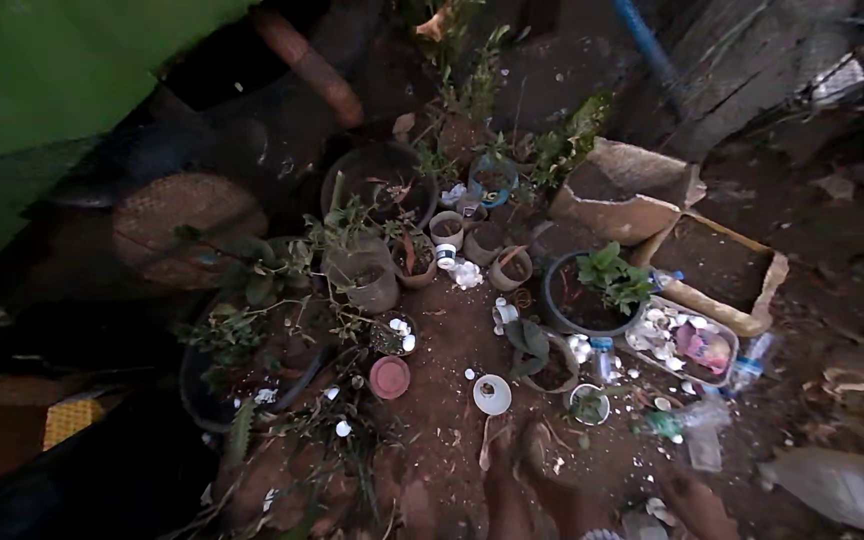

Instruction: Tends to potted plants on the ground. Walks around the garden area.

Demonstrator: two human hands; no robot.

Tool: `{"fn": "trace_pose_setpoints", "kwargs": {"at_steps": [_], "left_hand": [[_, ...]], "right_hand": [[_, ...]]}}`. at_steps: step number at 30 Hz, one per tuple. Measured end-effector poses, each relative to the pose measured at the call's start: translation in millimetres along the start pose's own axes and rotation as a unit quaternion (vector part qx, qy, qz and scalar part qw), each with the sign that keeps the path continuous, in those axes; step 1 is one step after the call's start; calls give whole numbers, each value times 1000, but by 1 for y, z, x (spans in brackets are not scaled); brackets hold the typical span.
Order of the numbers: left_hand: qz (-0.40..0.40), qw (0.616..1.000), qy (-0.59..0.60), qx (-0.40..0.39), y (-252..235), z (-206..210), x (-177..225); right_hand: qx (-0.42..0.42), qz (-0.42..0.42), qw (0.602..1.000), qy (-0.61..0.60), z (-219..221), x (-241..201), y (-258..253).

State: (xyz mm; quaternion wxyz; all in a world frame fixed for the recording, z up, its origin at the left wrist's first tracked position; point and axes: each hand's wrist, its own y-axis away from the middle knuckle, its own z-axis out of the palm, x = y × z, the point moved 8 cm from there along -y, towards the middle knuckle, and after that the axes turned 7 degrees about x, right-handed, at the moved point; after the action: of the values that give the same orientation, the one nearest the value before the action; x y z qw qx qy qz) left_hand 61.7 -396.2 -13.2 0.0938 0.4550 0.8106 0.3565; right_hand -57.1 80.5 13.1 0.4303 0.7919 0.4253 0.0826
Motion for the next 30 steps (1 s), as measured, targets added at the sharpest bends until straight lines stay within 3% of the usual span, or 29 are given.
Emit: {"fn": "trace_pose_setpoints", "kwargs": {"at_steps": [1,4,12,22,26,30], "left_hand": [[-75,994,12,-77,-4,3,-2],[-166,982,53,-70,-8,14,-1],[-163,977,138,-4,9,10,29],[-159,981,103,38,-4,-38,33],[-148,982,96,61,-24,-64,40],[-123,971,173,111,-62,-89,50]], "right_hand": [[-7,2,1000,-5,1,2,-1],[-42,14,999,-11,4,9,-4],[-63,40,991,-112,-11,33,-5],[-60,119,973,-186,-20,78,-6],[-69,138,967,-201,-14,68,-7],[-61,144,962,-224,-22,35,-11]]}}
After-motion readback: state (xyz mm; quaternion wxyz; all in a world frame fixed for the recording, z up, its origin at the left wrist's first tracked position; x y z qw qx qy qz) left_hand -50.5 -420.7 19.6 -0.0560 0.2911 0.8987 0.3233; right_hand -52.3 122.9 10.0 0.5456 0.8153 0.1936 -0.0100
